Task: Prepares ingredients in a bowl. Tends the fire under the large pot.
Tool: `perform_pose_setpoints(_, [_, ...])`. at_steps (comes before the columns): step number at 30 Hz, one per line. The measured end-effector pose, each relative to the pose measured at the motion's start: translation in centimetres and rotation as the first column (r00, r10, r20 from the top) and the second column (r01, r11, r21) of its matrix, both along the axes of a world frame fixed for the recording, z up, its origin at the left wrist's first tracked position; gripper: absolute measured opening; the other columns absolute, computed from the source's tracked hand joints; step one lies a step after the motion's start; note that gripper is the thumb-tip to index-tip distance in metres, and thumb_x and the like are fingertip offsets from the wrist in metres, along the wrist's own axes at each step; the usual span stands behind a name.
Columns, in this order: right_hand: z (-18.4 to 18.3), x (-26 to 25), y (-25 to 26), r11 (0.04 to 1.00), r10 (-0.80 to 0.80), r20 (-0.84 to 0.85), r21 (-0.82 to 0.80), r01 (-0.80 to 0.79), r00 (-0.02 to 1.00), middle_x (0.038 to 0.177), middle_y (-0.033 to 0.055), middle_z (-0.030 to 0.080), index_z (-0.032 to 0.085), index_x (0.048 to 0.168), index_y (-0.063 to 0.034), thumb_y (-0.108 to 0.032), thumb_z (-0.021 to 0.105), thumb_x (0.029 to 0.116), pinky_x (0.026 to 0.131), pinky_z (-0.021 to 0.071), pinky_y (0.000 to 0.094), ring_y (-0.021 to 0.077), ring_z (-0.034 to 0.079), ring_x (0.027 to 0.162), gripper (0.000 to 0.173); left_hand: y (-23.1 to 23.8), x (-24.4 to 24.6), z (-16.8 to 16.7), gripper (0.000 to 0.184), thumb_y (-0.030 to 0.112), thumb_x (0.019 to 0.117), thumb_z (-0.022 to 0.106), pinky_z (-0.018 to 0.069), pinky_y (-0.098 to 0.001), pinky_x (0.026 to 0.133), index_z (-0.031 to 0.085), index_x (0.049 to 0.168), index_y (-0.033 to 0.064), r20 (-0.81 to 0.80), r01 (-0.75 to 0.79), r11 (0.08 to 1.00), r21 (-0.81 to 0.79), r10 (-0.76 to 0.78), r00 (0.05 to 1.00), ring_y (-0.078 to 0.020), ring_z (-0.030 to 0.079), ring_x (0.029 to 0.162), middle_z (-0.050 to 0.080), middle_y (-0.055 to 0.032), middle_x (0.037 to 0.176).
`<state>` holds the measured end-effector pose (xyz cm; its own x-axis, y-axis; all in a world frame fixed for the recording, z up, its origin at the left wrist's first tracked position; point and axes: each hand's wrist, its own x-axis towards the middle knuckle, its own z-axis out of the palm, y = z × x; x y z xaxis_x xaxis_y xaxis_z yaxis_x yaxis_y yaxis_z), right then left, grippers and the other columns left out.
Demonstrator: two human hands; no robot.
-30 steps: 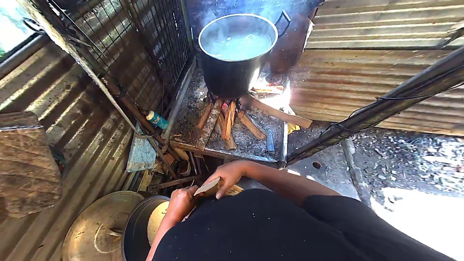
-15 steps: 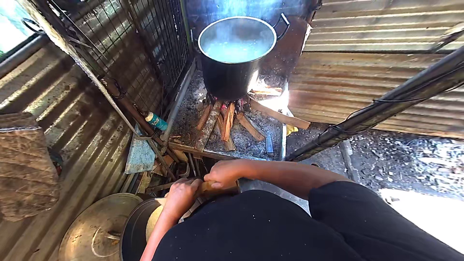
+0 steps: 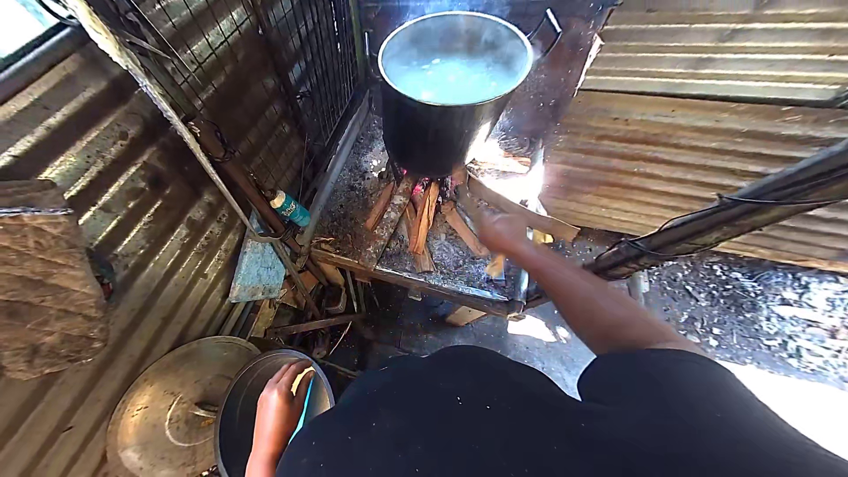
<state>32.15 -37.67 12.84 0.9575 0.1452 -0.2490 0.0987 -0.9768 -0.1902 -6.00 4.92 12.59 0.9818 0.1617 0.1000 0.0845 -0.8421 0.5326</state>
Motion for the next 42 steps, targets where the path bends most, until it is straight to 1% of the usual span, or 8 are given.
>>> perform_pose_setpoints(6, [1.2,-4.4,7.0,0.752,0.648,-0.231,0.342,-0.563,0.725,0.122,0.0262,0.068,0.054,0.147,-0.0118,-0.026,0.051,0.1078,0.101,0.0463,0.0662,0.0456,0.065,0.116,0.042,0.2,-2.3,-1.4,0.02,0.022,0.099,0.065,0.0603,-0.0443,0.092,0.076,0.113,0.0129,-0.131,0.02,1.0,-0.003,-0.02,0.991,-0.017,0.074,0.101,0.076,-0.0036,0.112])
perform_pose_setpoints(9, [3.7,0.2,0.7,0.973,0.148,-0.23,0.209,-0.1,0.962,0.137,0.0303,0.06,0.047,0.152,-0.0067,-0.018,0.05,0.1082,0.106,0.0438,0.0665,0.0475,0.058,0.127,0.045,1.2,-4.9,-0.8,0.02,0.021,0.0995,0.065,0.0604,-0.0482,0.089,0.075,0.113,0.0092,-0.151,-0.065,0.998,-0.006,0.063,0.986,-0.0209,0.074,0.098,0.076,-0.0072,0.11])
perform_pose_setpoints(14, [1.1,3.5,-7.1,0.881,-0.467,0.029,0.099,0.463,0.884,0.137,0.0371,0.055,0.035,0.15,0.0101,-0.013,0.058,0.0994,0.105,0.0415,0.0694,0.0528,0.055,0.129,0.06,1.0,-7.3,-1.1,0.021,0.018,0.1001,0.065,0.0609,-0.0476,0.089,0.075,0.113,0.0055,-0.172,-0.192,0.981,-0.037,0.183,0.968,-0.0236,0.076,0.094,0.076,-0.0108,0.107])
perform_pose_setpoints(17, [0.0,-0.1,0.4,0.984,0.004,-0.146,0.177,0.022,0.989,0.134,0.0348,0.059,0.045,0.149,0.003,-0.024,0.053,0.1052,0.106,0.0417,0.0694,0.052,0.056,0.126,0.052,0.1,-6.2,-1.4,0.022,0.02,0.1004,0.064,0.0592,-0.0485,0.093,0.075,0.115,0.0065,-0.209,-0.132,0.989,-0.065,0.116,0.971,-0.023,0.075,0.099,0.076,-0.0091,0.11])
perform_pose_setpoints(21, [-0.7,-4.7,7.2,0.776,0.598,-0.154,0.357,-0.52,0.786,0.125,0.0239,0.068,0.052,0.149,-0.0131,-0.032,0.05,0.1075,0.103,0.0458,0.0663,0.0438,0.065,0.118,0.046,0.6,-6.0,-0.7,0.023,0.023,0.1006,0.064,0.0598,-0.0478,0.092,0.075,0.116,0.0096,-0.218,-0.104,0.993,-0.048,0.091,0.972,-0.0203,0.075,0.098,0.077,-0.0063,0.111])
perform_pose_setpoints(28, [-0.6,3.0,-4.4,0.899,-0.423,0.025,0.133,0.417,0.906,0.133,0.0351,0.059,0.041,0.148,0.0054,-0.02,0.051,0.104,0.101,0.0431,0.0703,0.0519,0.058,0.125,0.052,1.6,-8.4,0.6,0.021,0.018,0.1006,0.064,0.0603,-0.0466,0.091,0.076,0.112,0.0056,-0.15,-0.221,0.975,0.005,0.22,0.964,-0.0227,0.075,0.096,0.077,-0.0101,0.107])
perform_pose_setpoints(35, [-1.0,-4.4,5.2,0.804,0.557,-0.132,0.335,-0.492,0.82,0.123,0.0246,0.069,0.051,0.149,-0.0112,-0.032,0.05,0.1081,0.103,0.0464,0.0654,0.0443,0.065,0.117,0.046,0.6,-6.4,-0.7,0.02,0.022,0.0999,0.064,0.061,-0.0442,0.09,0.077,0.112,0.0108,-0.127,-0.088,0.996,-0.016,0.086,0.988,-0.0177,0.075,0.098,0.077,-0.0043,0.108])
perform_pose_setpoints(42, [-1.5,3.2,-2.0,0.944,-0.308,-0.024,0.117,0.309,0.951,0.132,0.0381,0.057,0.037,0.149,0.0076,-0.017,0.054,0.1026,0.1,0.0436,0.072,0.0553,0.057,0.123,0.055,1.9,-8.1,0.2,0.02,0.019,0.1002,0.064,0.061,-0.047,0.089,0.076,0.112,0.0083,-0.148,-0.171,0.985,0.015,0.171,0.974,-0.0212,0.076,0.095,0.077,-0.0076,0.106])
